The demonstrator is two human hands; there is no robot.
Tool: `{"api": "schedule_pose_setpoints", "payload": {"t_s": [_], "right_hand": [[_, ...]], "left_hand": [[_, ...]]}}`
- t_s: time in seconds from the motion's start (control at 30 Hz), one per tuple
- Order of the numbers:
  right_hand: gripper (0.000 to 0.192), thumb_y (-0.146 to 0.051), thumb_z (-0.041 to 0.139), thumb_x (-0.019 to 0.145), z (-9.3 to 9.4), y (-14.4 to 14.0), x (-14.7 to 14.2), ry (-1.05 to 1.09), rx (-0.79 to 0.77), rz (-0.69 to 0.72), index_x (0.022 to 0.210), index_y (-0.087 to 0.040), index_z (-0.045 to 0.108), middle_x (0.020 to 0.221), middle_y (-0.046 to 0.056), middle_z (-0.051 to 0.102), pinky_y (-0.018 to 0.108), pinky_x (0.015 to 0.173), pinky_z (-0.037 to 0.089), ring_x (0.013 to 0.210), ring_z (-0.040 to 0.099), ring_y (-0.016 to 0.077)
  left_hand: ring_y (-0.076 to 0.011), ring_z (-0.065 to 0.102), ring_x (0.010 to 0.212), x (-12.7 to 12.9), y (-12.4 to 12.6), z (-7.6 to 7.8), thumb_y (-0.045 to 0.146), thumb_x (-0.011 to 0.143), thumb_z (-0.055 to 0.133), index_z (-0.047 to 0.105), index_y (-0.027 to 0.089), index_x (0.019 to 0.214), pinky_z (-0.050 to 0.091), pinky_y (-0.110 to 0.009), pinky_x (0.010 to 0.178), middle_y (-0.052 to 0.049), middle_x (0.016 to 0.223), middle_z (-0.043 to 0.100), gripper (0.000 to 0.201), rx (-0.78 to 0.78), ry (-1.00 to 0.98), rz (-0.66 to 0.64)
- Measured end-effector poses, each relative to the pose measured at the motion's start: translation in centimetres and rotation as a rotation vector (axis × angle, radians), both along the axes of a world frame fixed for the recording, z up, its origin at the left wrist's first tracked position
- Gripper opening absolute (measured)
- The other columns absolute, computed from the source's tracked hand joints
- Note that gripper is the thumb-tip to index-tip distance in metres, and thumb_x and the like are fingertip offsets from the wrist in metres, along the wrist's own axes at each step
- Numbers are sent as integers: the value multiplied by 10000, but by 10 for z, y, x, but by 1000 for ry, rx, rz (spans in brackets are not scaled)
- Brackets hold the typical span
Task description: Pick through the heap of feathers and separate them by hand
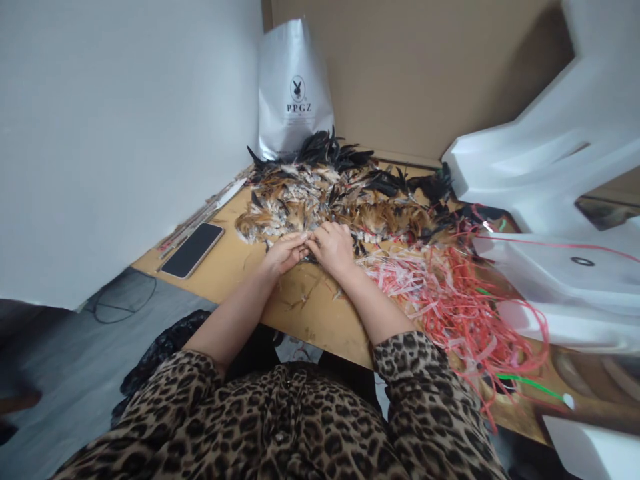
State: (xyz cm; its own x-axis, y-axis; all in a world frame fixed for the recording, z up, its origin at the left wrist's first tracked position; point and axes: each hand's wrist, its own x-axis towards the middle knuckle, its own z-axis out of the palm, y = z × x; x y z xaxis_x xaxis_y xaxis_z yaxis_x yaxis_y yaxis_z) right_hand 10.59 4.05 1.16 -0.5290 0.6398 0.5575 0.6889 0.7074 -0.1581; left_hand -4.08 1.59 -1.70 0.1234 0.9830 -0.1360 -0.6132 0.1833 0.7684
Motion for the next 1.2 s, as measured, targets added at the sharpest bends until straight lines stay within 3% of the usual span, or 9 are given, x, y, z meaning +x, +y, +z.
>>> {"api": "schedule_pose_setpoints", "payload": {"t_s": [0.13,0.37,0.57,0.7,0.9,1.2], "right_hand": [[241,-414,553,796,1,1,0,78,-55,5,722,-191,607,770,68,592,337,754,307,813,504,211],[198,-373,584,753,12,18,13,441,-395,116,726,-187,648,730,34,616,277,647,389,663,520,144],[144,-290,591,697,8,27,21,248,-590,142,701,-180,684,659,12,636,254,587,367,603,528,132],[137,-242,561,707,2,20,13,129,-534,174,687,-184,683,703,17,653,247,610,375,632,544,134],[146,-222,555,721,-2,8,0,120,-443,160,765,-206,694,755,27,644,252,634,384,658,549,141],[177,-239,527,754,-16,30,8,154,-333,-36,794,-192,692,775,52,634,274,694,397,737,561,172]], "left_hand": [[-64,593,629,0,0,-1,205,672,702,668,100,806,456,-161,578,-51,764,667,174,26,33,8],[-54,596,684,-18,7,2,161,731,629,648,147,814,429,-132,552,-28,838,667,86,65,-103,230],[-31,571,644,-28,10,0,152,767,586,634,167,831,414,-112,530,-9,800,649,81,25,-169,277],[-27,571,633,-27,10,-2,162,749,614,631,159,846,417,-110,525,-9,784,639,99,16,-135,285],[-34,569,629,-28,11,-5,165,747,614,635,154,851,417,-112,512,-15,776,636,107,48,-143,265],[-38,565,629,-25,11,-6,151,747,604,641,147,818,406,-111,507,-16,749,633,80,78,-182,202]]}}
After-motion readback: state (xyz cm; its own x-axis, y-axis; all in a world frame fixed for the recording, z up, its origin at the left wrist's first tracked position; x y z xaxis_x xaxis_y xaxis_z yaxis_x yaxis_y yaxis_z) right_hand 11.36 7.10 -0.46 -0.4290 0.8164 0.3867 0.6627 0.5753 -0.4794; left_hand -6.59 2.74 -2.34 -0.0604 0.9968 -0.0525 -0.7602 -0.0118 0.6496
